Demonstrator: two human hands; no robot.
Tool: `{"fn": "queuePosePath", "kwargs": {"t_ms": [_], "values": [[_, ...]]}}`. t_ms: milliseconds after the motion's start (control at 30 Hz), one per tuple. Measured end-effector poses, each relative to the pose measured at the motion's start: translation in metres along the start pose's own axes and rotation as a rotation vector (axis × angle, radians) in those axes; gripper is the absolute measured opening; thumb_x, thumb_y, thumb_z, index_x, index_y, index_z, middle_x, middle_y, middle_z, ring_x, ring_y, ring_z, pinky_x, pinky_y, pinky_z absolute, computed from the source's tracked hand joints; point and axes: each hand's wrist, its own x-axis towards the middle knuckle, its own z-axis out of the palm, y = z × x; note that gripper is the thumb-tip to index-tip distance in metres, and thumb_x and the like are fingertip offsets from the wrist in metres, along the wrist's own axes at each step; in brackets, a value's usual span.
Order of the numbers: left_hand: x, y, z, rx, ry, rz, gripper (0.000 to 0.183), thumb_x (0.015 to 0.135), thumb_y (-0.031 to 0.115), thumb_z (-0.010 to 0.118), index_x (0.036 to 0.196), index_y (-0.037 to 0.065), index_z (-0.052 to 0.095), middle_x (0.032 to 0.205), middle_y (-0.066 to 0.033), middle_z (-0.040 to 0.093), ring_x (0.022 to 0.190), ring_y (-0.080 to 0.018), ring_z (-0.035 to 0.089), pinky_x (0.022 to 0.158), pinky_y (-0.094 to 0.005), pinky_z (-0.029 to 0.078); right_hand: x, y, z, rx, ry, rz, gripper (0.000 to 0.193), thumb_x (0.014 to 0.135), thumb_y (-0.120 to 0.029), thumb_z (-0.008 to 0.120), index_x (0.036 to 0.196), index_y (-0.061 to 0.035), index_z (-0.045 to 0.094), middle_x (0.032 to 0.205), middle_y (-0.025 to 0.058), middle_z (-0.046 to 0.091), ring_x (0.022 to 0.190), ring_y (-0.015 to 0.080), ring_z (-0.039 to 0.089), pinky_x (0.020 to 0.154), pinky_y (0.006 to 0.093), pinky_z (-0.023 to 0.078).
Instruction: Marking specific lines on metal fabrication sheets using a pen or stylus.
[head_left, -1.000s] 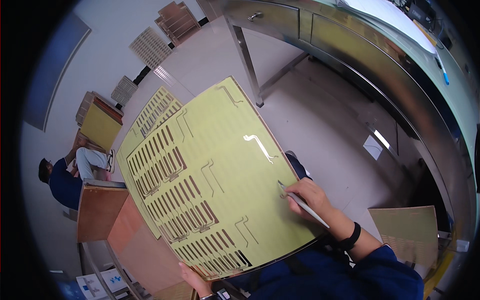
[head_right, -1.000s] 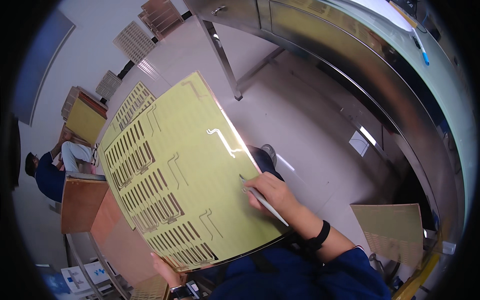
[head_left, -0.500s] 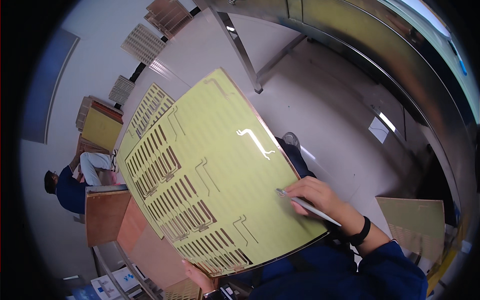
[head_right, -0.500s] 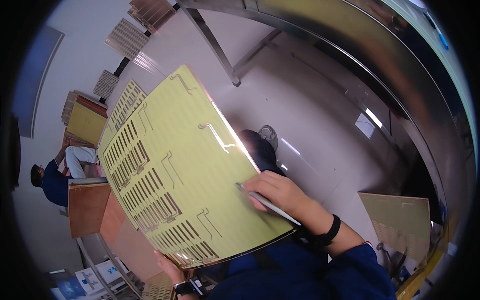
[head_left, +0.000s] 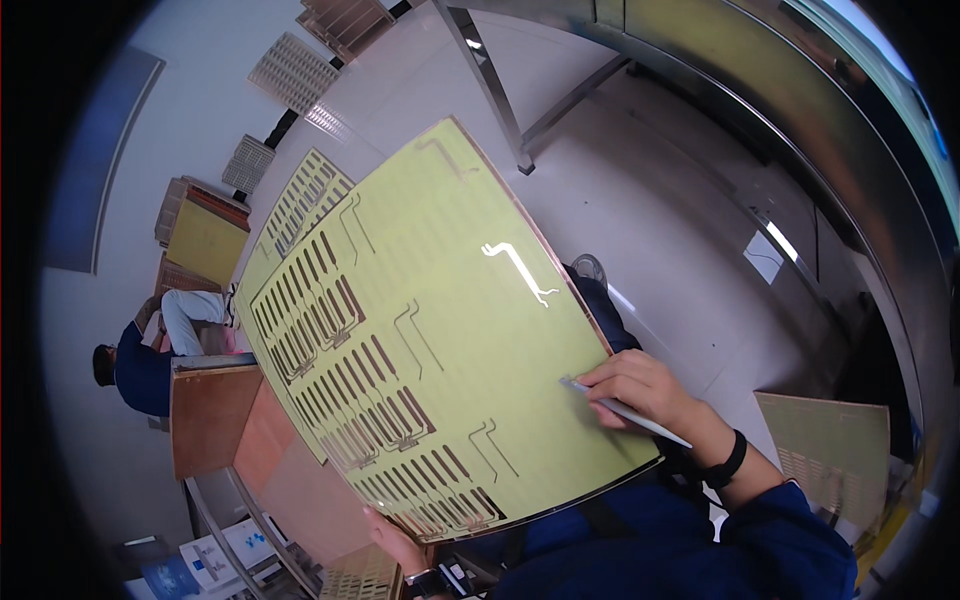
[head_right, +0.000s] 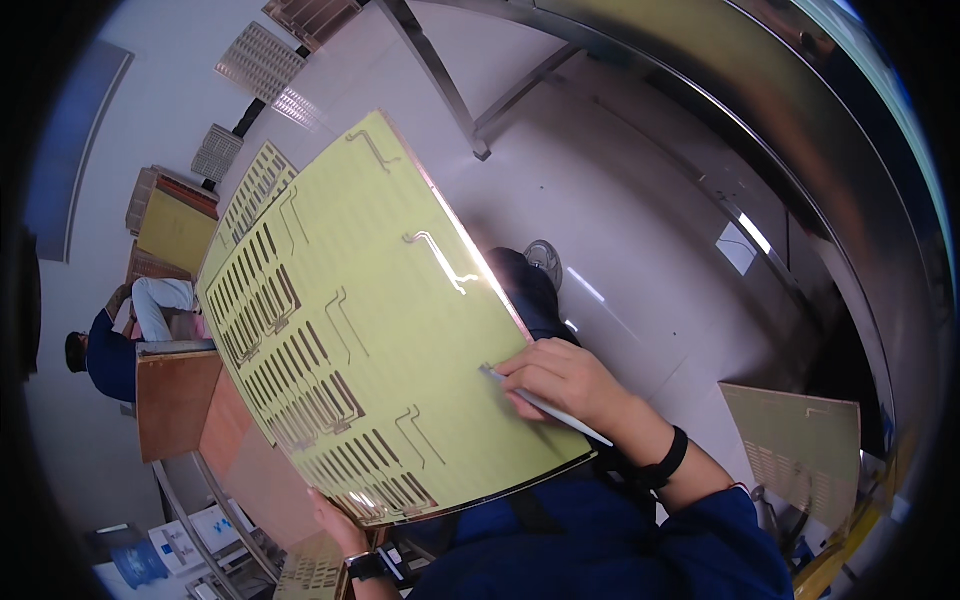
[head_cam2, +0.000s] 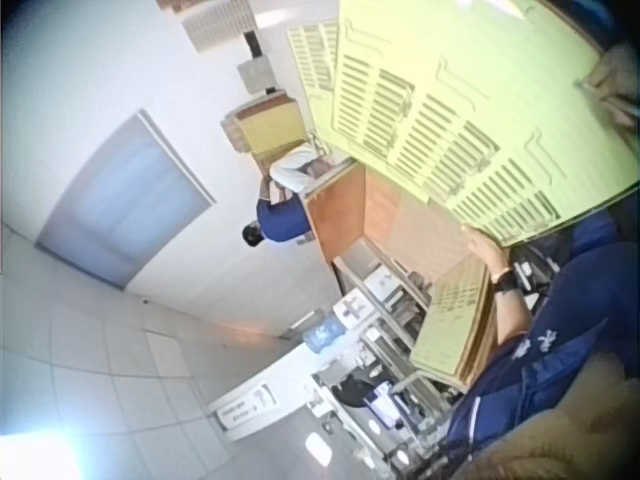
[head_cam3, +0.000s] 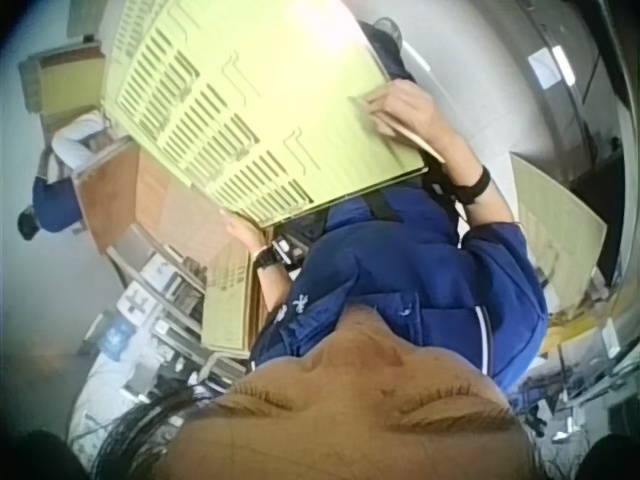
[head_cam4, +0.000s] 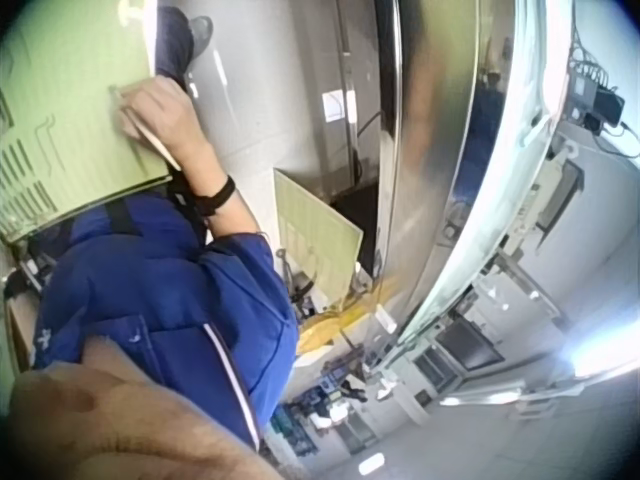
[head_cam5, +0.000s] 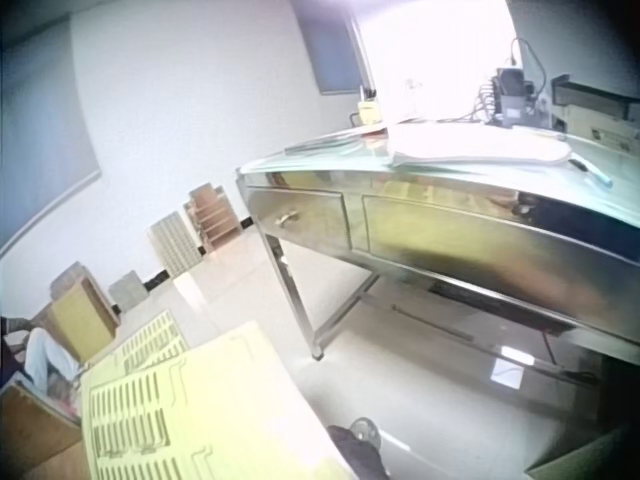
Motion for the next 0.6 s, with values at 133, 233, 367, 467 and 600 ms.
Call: {"fn": "queuePosePath", "kwargs": {"t_ms": [133,233,367,467,600], "values": [[0.0,0.002,0.002,-0.005,-0.03,-0.006,0.053,0.101,0.039,0.038,0.122,-0.008,0.051,0.118,-0.0122,0.058,0.102,-0.0183,0.056,0.09,-0.0316,0.045,0.0,0.002,0.0,-0.011,-0.003,-0.001,0.021,0.065,-0.003,0.072,0.082,-0.0062,0.06,0.09,0.0057,0.066,0.079,0.0207,0.063,0.07,0.0293,0.051],[-0.004,0.007,0.007,-0.037,-0.018,-0.03,0.053,0.101,0.039,0.038,0.121,-0.008,0.052,0.116,-0.0121,0.059,0.1,-0.0181,0.057,0.089,-0.0313,0.046,0.003,0.002,0.001,-0.024,0.01,-0.001,0.021,0.065,-0.002,0.072,0.082,-0.0057,0.06,0.09,0.0062,0.065,0.079,0.0211,0.063,0.069,0.0295,0.051],[-0.004,0.009,0.01,-0.083,-0.024,-0.049,0.053,0.101,0.039,0.038,0.12,-0.008,0.053,0.114,-0.0118,0.06,0.098,-0.0176,0.058,0.087,-0.0308,0.047,0.003,0.001,0.0,0.002,-0.012,-0.01,0.021,0.066,-0.001,0.071,0.083,-0.0052,0.06,0.091,0.007,0.065,0.077,0.0213,0.063,0.068,0.0296,0.052],[-0.001,0.002,0.003,-0.038,-0.007,-0.013,0.053,0.101,0.039,0.038,0.119,-0.008,0.053,0.112,-0.0116,0.061,0.096,-0.0174,0.058,0.085,-0.0306,0.047,0.005,0.001,0.003,-0.014,0.026,0.014,0.02,0.067,0.001,0.071,0.083,-0.0049,0.06,0.091,0.0074,0.065,0.076,0.0214,0.063,0.066,0.0295,0.052],[-0.006,0.009,0.01,-0.078,-0.015,-0.011,0.052,0.101,0.039,0.038,0.118,-0.008,0.054,0.111,-0.0114,0.061,0.095,-0.0172,0.058,0.084,-0.0308,0.047,0.015,0.002,0.007,-0.088,0.112,0.06,0.02,0.067,0.003,0.07,0.083,-0.0043,0.06,0.09,0.0086,0.065,0.076,0.0223,0.063,0.064,0.0293,0.052]]}}
